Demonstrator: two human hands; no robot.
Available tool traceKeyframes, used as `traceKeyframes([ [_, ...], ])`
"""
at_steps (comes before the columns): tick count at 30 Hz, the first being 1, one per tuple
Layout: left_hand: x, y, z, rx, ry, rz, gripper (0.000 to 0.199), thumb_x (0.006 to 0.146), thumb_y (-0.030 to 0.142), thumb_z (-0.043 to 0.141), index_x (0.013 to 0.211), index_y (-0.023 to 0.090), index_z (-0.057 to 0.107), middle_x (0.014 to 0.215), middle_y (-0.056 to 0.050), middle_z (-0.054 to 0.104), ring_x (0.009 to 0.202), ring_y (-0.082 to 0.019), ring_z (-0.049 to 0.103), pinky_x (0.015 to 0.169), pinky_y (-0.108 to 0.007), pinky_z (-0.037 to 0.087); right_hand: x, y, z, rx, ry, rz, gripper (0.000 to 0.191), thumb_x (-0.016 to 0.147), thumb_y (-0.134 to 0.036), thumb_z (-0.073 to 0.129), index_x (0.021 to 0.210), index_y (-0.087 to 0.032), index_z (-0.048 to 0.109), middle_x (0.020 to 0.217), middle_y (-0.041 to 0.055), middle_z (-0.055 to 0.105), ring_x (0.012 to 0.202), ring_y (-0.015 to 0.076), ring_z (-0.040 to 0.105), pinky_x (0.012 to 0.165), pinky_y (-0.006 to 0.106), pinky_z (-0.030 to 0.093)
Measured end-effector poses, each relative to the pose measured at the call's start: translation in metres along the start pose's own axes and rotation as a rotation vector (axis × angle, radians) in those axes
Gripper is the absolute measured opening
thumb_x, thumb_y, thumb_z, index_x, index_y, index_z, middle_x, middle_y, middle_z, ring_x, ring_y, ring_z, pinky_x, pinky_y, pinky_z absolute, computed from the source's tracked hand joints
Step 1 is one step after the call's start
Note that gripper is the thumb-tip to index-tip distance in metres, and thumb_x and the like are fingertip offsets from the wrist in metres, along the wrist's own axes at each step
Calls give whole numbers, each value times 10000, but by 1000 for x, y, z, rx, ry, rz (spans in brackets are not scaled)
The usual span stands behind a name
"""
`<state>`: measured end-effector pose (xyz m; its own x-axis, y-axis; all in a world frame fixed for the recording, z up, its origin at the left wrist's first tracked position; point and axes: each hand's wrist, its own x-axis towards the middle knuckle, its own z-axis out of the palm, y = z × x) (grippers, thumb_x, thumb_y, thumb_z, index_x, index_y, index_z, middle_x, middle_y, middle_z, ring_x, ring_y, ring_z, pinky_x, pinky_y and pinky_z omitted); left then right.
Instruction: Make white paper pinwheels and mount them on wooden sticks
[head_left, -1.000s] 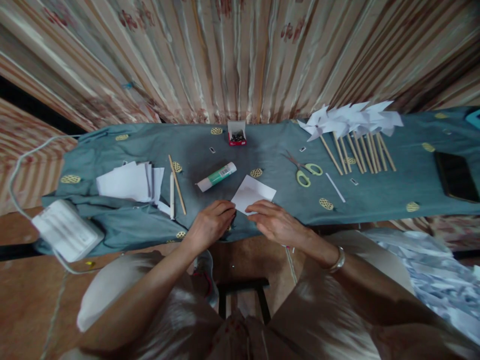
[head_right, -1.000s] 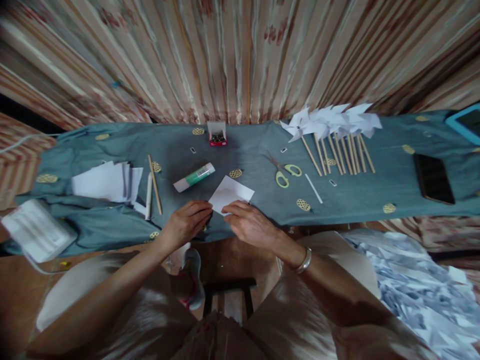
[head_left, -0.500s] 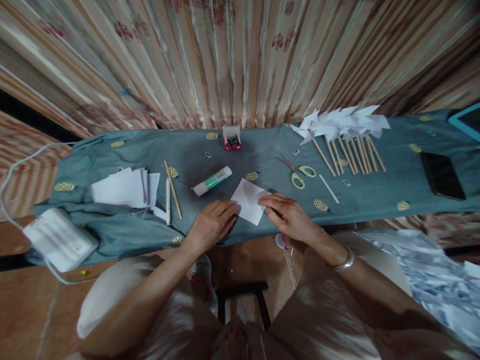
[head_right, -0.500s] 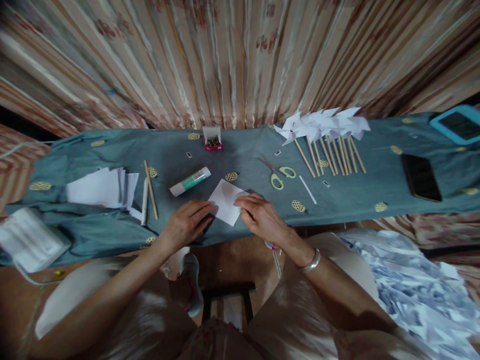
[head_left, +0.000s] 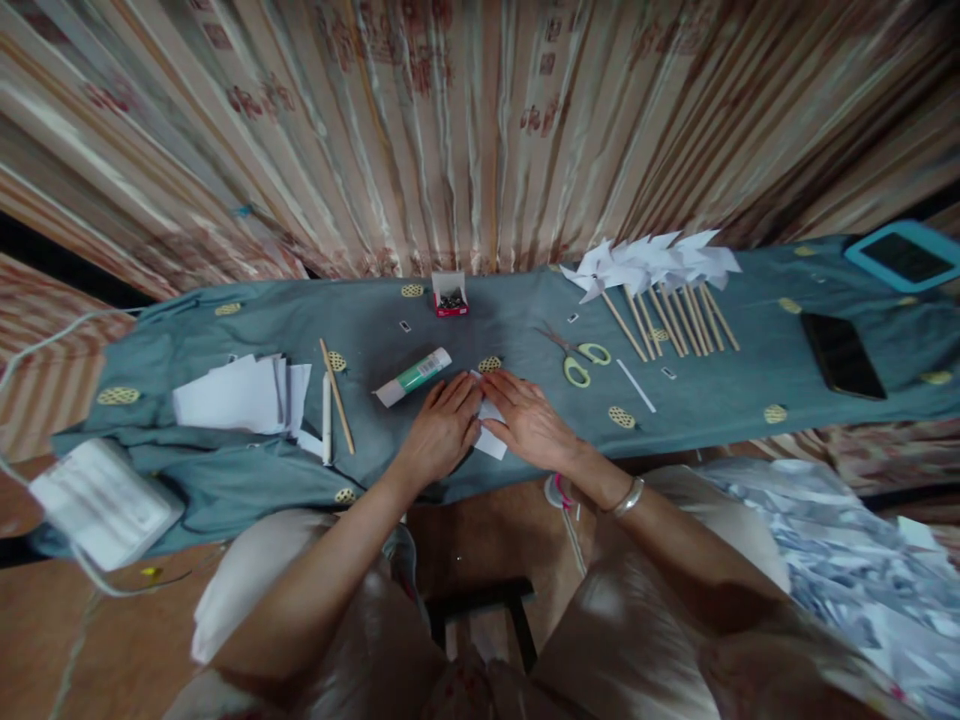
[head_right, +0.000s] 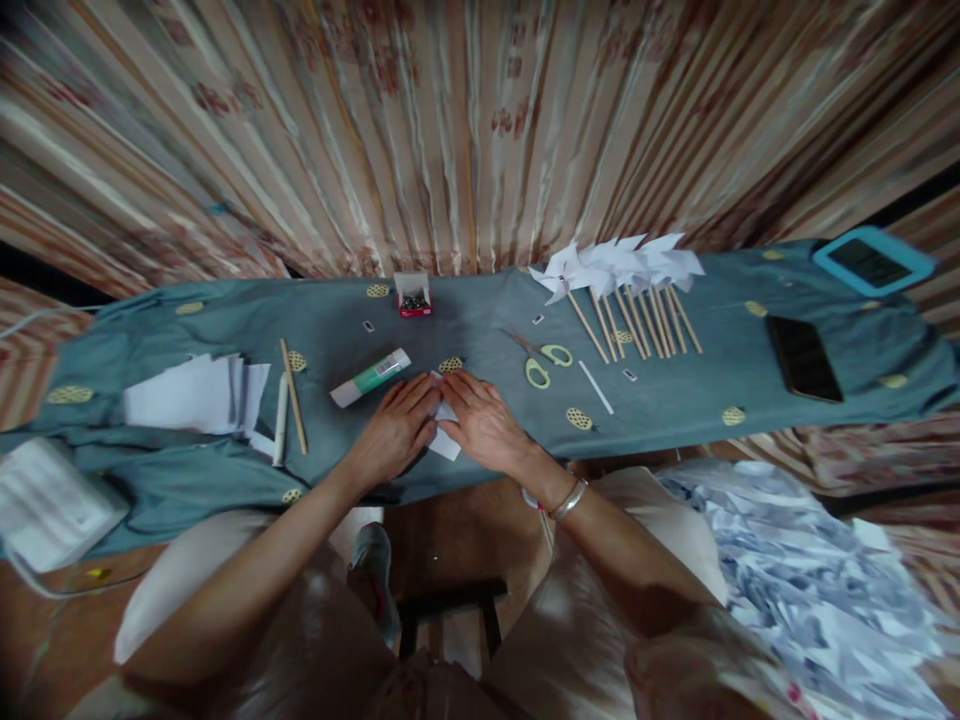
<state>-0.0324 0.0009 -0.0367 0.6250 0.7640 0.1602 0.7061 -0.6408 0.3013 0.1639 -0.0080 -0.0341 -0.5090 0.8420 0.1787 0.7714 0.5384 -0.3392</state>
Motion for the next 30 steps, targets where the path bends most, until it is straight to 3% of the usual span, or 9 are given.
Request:
traceKeyframes([
  [8, -10, -11, -1, 71, 52, 15, 496, 959, 344, 501, 1362, 56, 515, 1470, -223, 497, 1404, -322, 431, 1129, -506, 394, -27, 6, -8, -68, 31, -31, 476, 962, -306, 512, 1358, -44, 538, 1414, 216, 563, 1366, 328, 478, 1086, 511, 455],
  [13, -18, -12, -4, 126, 76, 25, 483, 951, 341, 525, 1339, 52, 536, 1443, -229, 524, 1370, -336, 474, 1102, -505, 431, -45, 10, -21, -107, 47, -19, 408, 937, -257, 550, 1254, -9, 619, 1310, 241, 636, 1239, 340, 590, 1031, 514, 516],
  [18, -30, -7, -10, 115, 101, 65, 476, 907, 332, 608, 1303, 70, 571, 1424, -228, 544, 1381, -357, 454, 1117, -561, 402, -56, 20, -33, 3, 92, 6, 285, 930, -213, 529, 1133, -106, 699, 1169, 193, 709, 1120, 317, 656, 963, 540, 559],
  [23, -34, 2, -9, 42, 75, 212, 406, 889, 317, 644, 1253, 144, 602, 1362, -172, 611, 1336, -317, 512, 1105, -561, 424, -54, 16, -31, 133, 54, -36, 381, 893, -251, 617, 1257, -137, 635, 1330, 177, 634, 1253, 295, 584, 1043, 527, 514],
  [27, -28, 4, -3, 38, 122, 241, 252, 925, 259, 584, 1143, 145, 639, 1227, -155, 682, 1194, -268, 625, 1022, -470, 523, -47, 7, -23, 172, -40, -64, 568, 807, -299, 744, 1326, -135, 582, 1399, 183, 580, 1324, 298, 523, 1091, 522, 464],
  [30, -25, 3, -1, 59, 172, 280, 212, 962, 238, 512, 1100, 151, 647, 1136, -125, 713, 1153, -236, 650, 961, -396, 565, -44, 6, -19, 192, -40, -68, 585, 794, -335, 761, 1314, -128, 594, 1388, 192, 586, 1334, 303, 514, 1099, 525, 450],
])
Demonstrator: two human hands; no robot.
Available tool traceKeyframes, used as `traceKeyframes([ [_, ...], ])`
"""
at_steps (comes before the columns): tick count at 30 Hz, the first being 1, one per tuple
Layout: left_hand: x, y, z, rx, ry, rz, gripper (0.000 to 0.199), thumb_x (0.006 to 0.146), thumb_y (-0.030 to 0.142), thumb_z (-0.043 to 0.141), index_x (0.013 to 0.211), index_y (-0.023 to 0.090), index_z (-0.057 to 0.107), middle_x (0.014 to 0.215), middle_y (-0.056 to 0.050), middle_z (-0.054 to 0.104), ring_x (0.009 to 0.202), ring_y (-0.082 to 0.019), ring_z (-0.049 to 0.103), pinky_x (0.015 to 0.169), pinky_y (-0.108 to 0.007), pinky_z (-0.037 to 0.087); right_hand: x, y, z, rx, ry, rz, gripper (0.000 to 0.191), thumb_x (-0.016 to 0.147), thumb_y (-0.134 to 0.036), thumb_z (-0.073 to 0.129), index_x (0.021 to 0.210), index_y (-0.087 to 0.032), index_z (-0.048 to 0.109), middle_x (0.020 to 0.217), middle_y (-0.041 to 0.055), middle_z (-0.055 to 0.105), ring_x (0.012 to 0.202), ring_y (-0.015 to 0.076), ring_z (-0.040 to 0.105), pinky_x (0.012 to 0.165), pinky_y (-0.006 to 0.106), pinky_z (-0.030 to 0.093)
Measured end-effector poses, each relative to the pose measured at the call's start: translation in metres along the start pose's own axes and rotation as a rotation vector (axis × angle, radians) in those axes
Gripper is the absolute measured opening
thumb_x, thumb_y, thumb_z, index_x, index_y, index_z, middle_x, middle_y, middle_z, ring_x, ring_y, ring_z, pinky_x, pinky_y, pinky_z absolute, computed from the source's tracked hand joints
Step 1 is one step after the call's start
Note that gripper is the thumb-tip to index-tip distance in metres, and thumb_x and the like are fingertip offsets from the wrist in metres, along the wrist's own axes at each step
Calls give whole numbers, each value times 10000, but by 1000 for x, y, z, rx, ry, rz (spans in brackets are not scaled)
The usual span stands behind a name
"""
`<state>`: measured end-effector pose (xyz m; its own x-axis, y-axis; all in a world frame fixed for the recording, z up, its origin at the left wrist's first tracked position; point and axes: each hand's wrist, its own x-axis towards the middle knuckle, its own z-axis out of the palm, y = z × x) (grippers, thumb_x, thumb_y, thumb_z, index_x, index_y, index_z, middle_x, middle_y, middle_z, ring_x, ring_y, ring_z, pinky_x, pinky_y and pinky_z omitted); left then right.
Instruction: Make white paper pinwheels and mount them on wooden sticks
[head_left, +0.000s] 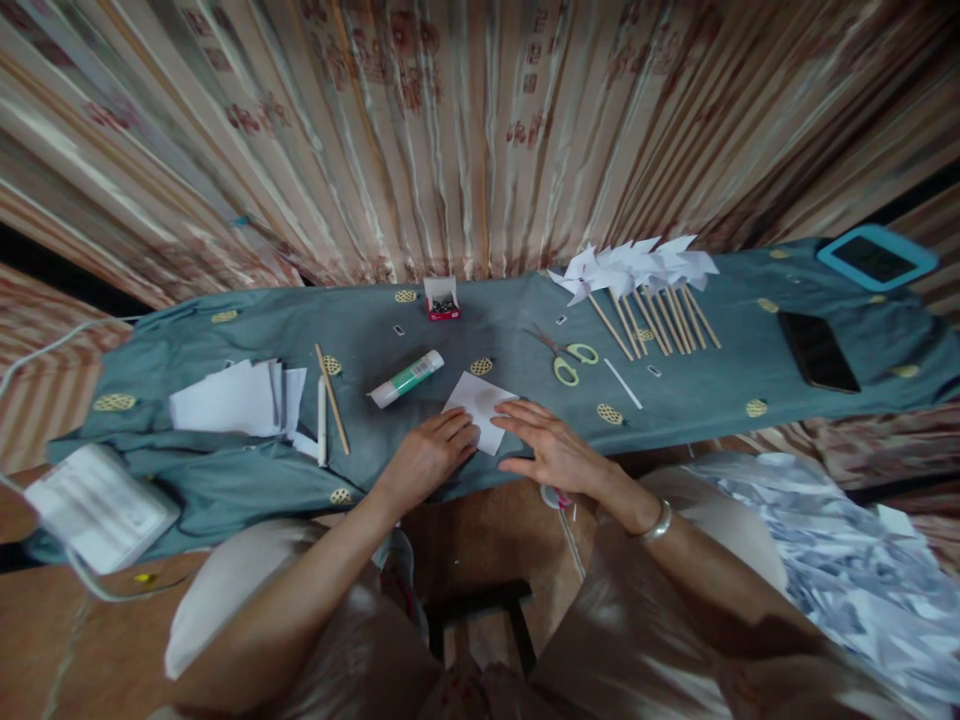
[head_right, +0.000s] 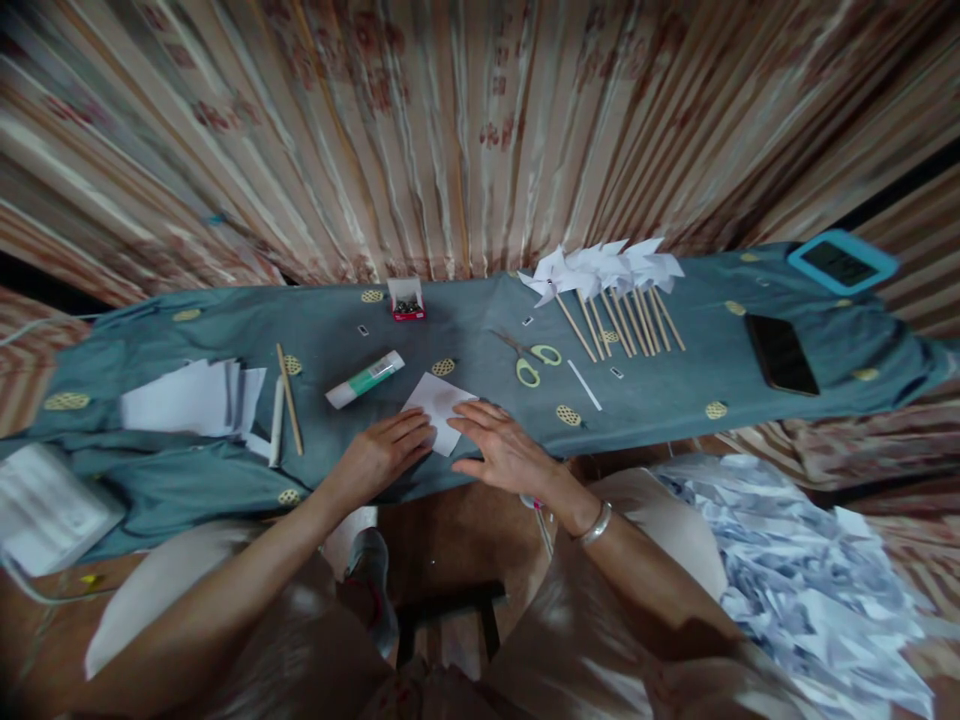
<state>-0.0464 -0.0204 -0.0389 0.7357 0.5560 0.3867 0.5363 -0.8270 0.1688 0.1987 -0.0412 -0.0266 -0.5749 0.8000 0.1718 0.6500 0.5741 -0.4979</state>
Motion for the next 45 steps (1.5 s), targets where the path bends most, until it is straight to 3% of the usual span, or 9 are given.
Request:
traceKeyframes([
  [5, 0, 2, -2, 5, 56, -14, 220, 978, 185, 464, 1055, 125, 661, 1074, -120, 739, 968, -198, 725, 844, -327, 608, 4, 2, -2, 85, 70, 24, 443, 838, -314, 717, 1239, -142, 643, 1310, 177, 648, 1247, 280, 589, 1062, 515, 482],
  [10, 0, 16, -10, -154, -1, -111, 238, 983, 187, 450, 1079, 156, 666, 1058, -95, 752, 925, -170, 737, 832, -292, 608, 8, -2, -6, 273, 136, 68, 136, 907, -256, 627, 978, -205, 731, 993, 70, 762, 960, 196, 689, 910, 394, 552],
  [15, -3, 19, -14, -288, 46, -202, 251, 990, 226, 457, 1169, 164, 622, 1068, -91, 749, 914, -170, 743, 825, -282, 611, 16, 0, 0, 361, 144, 142, 111, 885, -272, 652, 874, -209, 742, 875, 42, 764, 839, 180, 684, 807, 336, 544],
  [19, -4, 22, -19, -221, 154, -228, 455, 975, 208, 477, 1420, 153, 403, 1347, -175, 614, 1233, -237, 617, 1000, -403, 554, 30, 8, 6, 365, 168, 207, 89, 857, -253, 669, 852, -210, 747, 884, 40, 765, 851, 193, 690, 818, 342, 534],
  [21, -7, 31, -18, -153, 113, -128, 523, 961, 141, 465, 1466, 133, 332, 1458, -204, 510, 1421, -272, 415, 1122, -477, 445, 37, 11, 7, 359, 171, 200, 79, 848, -233, 671, 845, -207, 746, 913, 48, 767, 885, 200, 692, 853, 355, 525],
  [24, -13, 46, -11, -114, 1, -21, 557, 947, 123, 455, 1479, 100, 292, 1490, -216, 472, 1485, -276, 279, 1160, -494, 393, 44, 14, 8, 338, 189, 175, 70, 845, -225, 675, 831, -198, 738, 947, 60, 765, 923, 208, 688, 900, 375, 508],
  [29, -24, 51, 5, -56, -134, -37, 601, 908, 115, 479, 1466, 27, 273, 1532, -275, 375, 1505, -320, 125, 1186, -542, 322, 48, 17, 10, 288, 207, 162, 67, 847, -234, 679, 809, -205, 726, 980, 57, 751, 934, 203, 671, 916, 382, 487],
  [36, -28, 47, 7, -59, -210, -91, 638, 878, 89, 476, 1477, 32, 263, 1571, -272, 293, 1505, -330, 29, 1191, -558, 292, 50, 19, 13, 275, 222, 196, 73, 843, -258, 683, 814, -209, 728, 1014, 60, 741, 992, 213, 655, 931, 384, 486],
  [45, -25, 50, 6, -26, -260, -114, 639, 900, 163, 528, 1479, 33, 292, 1579, -272, 279, 1507, -353, 70, 1193, -541, 280, 52, 18, 16, 236, 270, 180, 73, 850, -243, 674, 802, -217, 722, 1024, 62, 741, 1001, 227, 645, 940, 407, 490],
])
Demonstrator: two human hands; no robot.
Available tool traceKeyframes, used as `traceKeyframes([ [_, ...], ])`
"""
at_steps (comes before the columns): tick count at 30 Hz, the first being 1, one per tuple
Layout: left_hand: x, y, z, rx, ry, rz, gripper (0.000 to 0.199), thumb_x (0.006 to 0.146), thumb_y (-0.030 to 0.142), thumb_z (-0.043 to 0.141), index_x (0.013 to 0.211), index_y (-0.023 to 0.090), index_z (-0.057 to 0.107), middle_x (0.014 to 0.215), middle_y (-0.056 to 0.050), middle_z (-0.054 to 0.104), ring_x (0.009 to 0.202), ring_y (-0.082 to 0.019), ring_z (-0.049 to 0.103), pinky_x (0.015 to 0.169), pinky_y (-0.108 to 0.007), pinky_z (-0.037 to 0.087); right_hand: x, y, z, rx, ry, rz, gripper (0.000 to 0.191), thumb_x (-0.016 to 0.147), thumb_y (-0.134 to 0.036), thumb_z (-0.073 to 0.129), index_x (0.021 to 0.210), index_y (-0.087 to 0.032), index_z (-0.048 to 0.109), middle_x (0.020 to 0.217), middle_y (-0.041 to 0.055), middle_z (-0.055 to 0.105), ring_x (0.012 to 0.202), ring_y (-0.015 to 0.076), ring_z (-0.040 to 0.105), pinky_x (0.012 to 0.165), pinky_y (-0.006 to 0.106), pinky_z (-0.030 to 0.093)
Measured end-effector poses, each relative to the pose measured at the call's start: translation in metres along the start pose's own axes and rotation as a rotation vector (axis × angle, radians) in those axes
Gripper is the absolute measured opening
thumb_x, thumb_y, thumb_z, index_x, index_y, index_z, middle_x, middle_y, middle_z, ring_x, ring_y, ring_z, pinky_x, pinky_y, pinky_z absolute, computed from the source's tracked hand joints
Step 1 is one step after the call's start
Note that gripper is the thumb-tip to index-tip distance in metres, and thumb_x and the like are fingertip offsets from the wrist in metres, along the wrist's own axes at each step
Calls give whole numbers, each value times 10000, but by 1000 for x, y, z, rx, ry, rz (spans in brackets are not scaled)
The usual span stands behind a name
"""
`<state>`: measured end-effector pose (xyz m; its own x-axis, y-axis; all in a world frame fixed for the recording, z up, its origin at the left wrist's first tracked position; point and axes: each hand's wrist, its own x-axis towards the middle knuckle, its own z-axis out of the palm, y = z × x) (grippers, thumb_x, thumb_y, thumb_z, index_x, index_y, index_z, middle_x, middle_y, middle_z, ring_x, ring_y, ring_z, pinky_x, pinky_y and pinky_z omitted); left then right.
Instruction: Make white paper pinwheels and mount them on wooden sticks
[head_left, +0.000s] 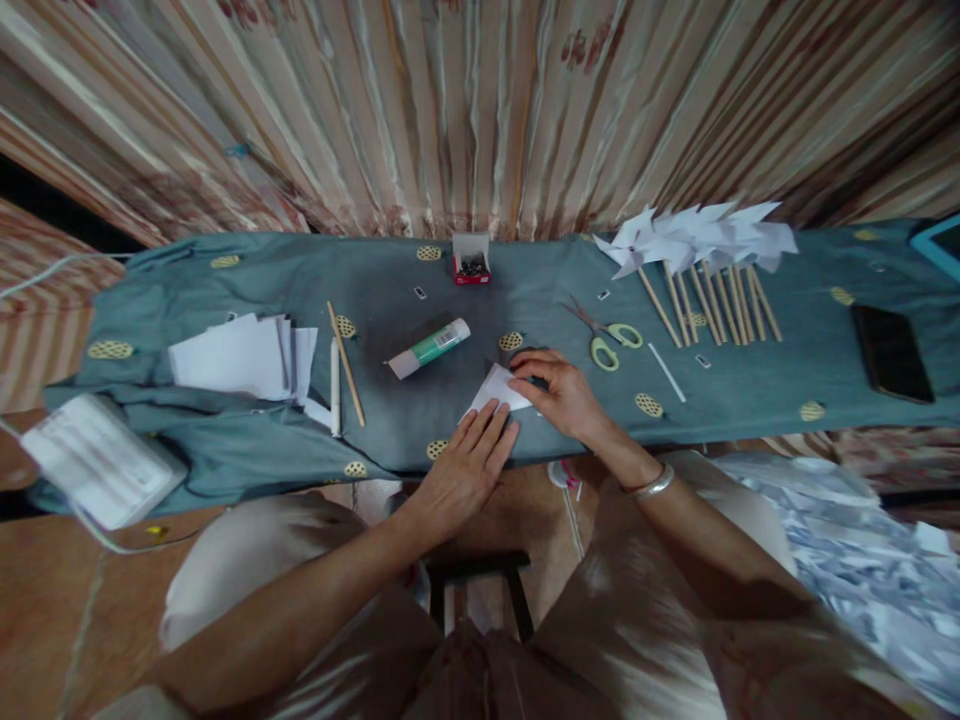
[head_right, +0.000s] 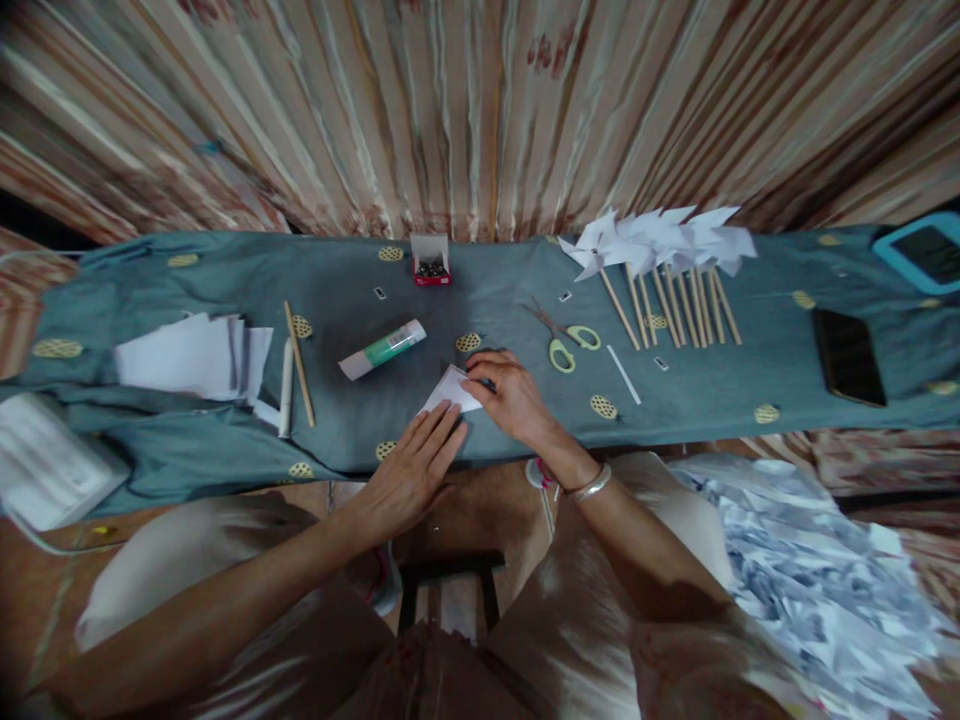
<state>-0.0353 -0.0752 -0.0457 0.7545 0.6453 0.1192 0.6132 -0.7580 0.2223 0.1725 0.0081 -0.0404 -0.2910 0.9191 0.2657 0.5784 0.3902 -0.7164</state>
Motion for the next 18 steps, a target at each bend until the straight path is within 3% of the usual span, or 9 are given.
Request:
traceKeyframes([
  [18, 2, 0, 1, 39, -23, -11, 619, 911, 168, 504, 1480, 35, 299, 1567, -285, 299, 1497, -374, 160, 1183, -544, 279, 1, -3, 8, -65, 77, 29, 60, 832, -220, 691, 773, -216, 699, 991, 62, 743, 985, 227, 650, 920, 396, 493],
])
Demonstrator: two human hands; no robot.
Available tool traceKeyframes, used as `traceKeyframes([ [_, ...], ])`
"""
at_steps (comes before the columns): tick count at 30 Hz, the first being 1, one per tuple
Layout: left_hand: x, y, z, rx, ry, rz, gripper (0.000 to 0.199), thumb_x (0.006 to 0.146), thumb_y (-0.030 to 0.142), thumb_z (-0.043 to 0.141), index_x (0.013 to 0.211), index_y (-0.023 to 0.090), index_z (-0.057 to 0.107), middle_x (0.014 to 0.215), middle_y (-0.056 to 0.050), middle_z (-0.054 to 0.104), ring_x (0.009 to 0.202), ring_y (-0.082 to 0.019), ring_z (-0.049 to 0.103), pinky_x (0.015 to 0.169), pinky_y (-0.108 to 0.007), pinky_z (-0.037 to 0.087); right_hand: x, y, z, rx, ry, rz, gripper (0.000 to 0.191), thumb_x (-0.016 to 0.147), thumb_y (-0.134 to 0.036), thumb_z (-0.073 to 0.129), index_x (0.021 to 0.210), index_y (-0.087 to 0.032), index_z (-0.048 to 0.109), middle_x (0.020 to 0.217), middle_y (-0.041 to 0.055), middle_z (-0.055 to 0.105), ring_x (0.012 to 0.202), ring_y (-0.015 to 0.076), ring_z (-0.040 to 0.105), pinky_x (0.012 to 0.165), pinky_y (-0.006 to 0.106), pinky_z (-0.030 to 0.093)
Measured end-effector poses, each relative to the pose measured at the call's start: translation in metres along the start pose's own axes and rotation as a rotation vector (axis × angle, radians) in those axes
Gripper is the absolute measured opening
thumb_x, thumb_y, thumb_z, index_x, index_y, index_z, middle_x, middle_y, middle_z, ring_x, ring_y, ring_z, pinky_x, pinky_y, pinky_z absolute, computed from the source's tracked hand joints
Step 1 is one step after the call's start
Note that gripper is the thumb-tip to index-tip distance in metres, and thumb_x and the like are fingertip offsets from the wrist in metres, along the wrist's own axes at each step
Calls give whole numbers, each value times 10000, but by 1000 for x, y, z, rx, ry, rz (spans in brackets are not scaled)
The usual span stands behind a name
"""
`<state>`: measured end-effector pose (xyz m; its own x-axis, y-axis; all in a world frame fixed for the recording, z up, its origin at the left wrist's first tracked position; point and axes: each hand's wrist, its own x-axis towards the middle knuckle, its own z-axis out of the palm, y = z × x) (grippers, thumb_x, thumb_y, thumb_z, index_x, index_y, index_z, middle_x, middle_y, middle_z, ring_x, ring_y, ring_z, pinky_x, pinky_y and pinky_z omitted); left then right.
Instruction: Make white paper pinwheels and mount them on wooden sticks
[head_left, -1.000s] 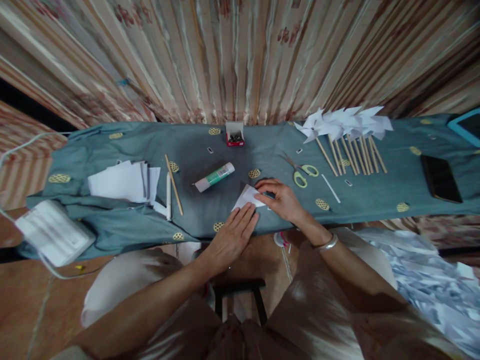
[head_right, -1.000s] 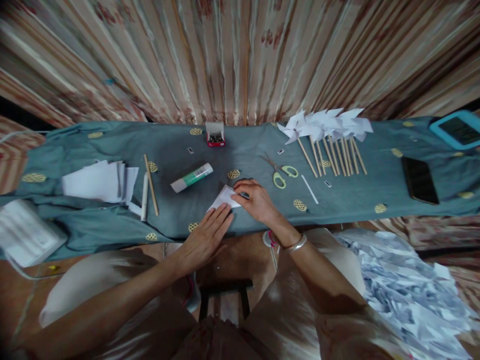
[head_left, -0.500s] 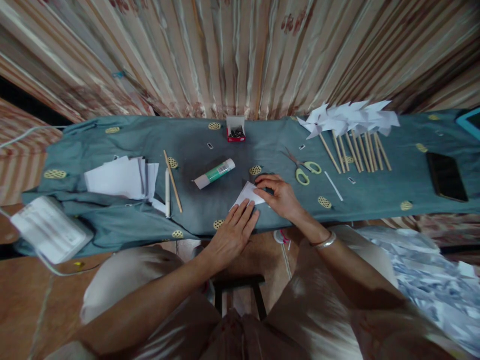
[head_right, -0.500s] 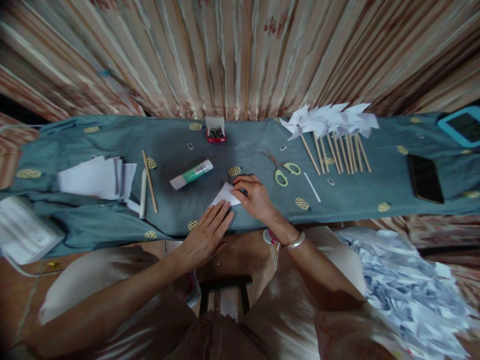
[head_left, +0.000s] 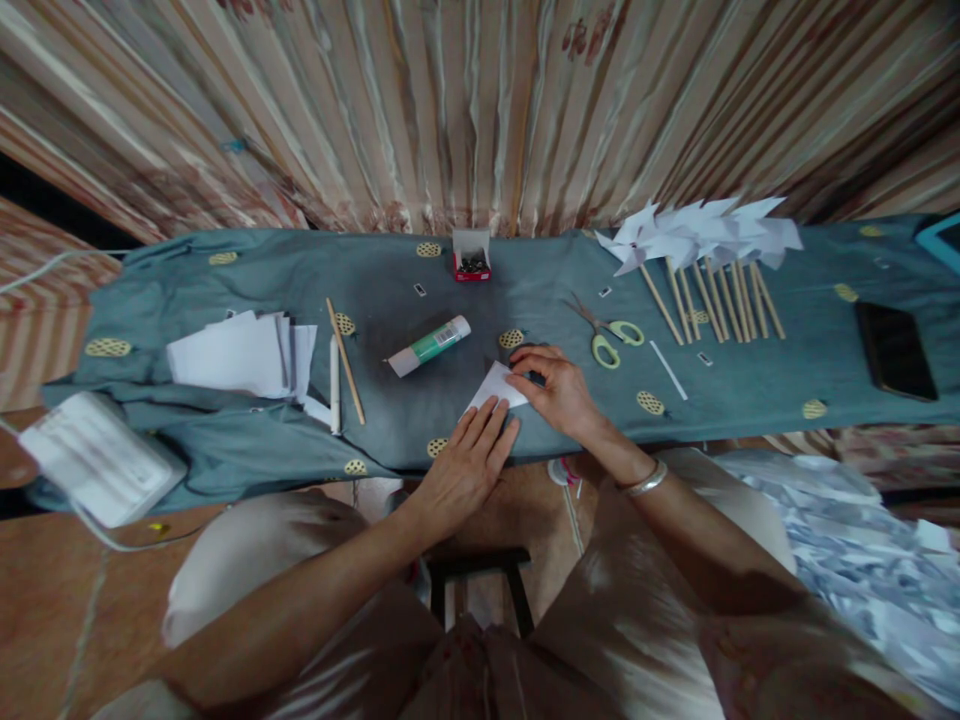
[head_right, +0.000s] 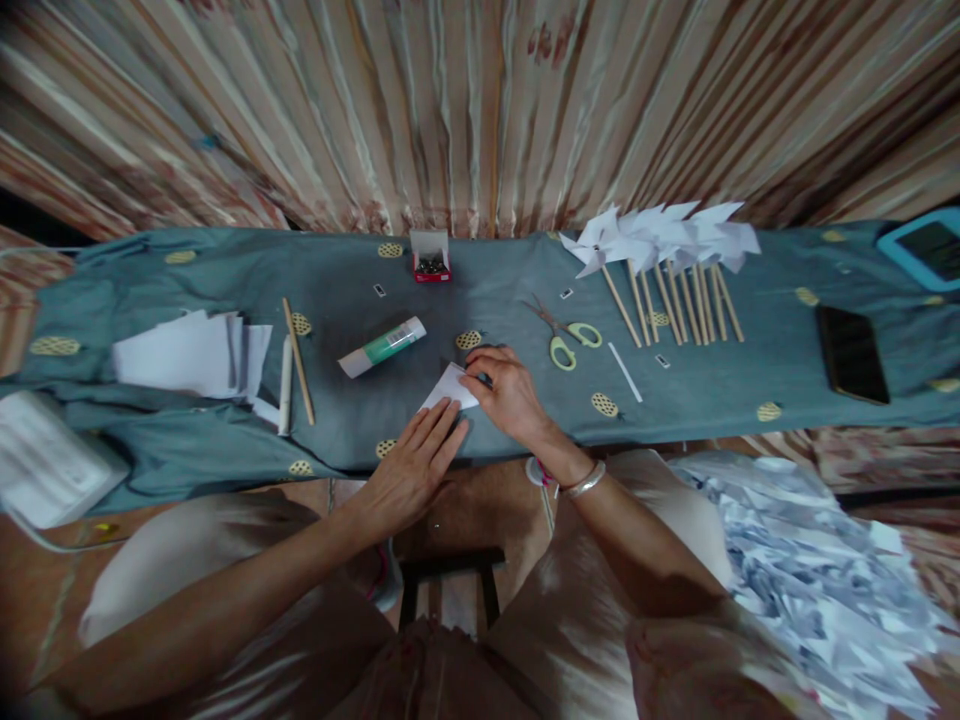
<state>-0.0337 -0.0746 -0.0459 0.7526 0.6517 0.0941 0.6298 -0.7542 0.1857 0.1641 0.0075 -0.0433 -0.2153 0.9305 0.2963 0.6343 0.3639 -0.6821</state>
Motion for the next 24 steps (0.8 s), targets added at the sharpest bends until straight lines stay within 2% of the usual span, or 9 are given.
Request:
traceKeyframes([
  [5, 1, 0, -1, -26, -15, -10, 613, 919, 168, 476, 1488, 34, 291, 1572, -287, 282, 1509, -351, 145, 1184, -550, 270, 0, 0, 2, -4, 16, -4, 66, 823, -207, 698, 758, -214, 694, 994, 64, 742, 970, 227, 649, 916, 393, 492],
  [20, 3, 1, -4, 21, -20, -3, 585, 897, 134, 474, 1454, 7, 348, 1538, -314, 331, 1474, -404, 236, 1166, -558, 290, -1, -1, 5, -48, 6, 10, 70, 850, -217, 656, 781, -214, 662, 1012, 71, 719, 992, 237, 619, 947, 406, 467],
  [24, 4, 2, -4, 43, -24, -11, 563, 904, 94, 414, 1460, 31, 351, 1541, -297, 341, 1485, -365, 236, 1166, -552, 294, -1, -1, 5, -51, 0, 22, 76, 859, -240, 649, 788, -216, 659, 1030, 75, 716, 1006, 240, 619, 957, 409, 467],
])
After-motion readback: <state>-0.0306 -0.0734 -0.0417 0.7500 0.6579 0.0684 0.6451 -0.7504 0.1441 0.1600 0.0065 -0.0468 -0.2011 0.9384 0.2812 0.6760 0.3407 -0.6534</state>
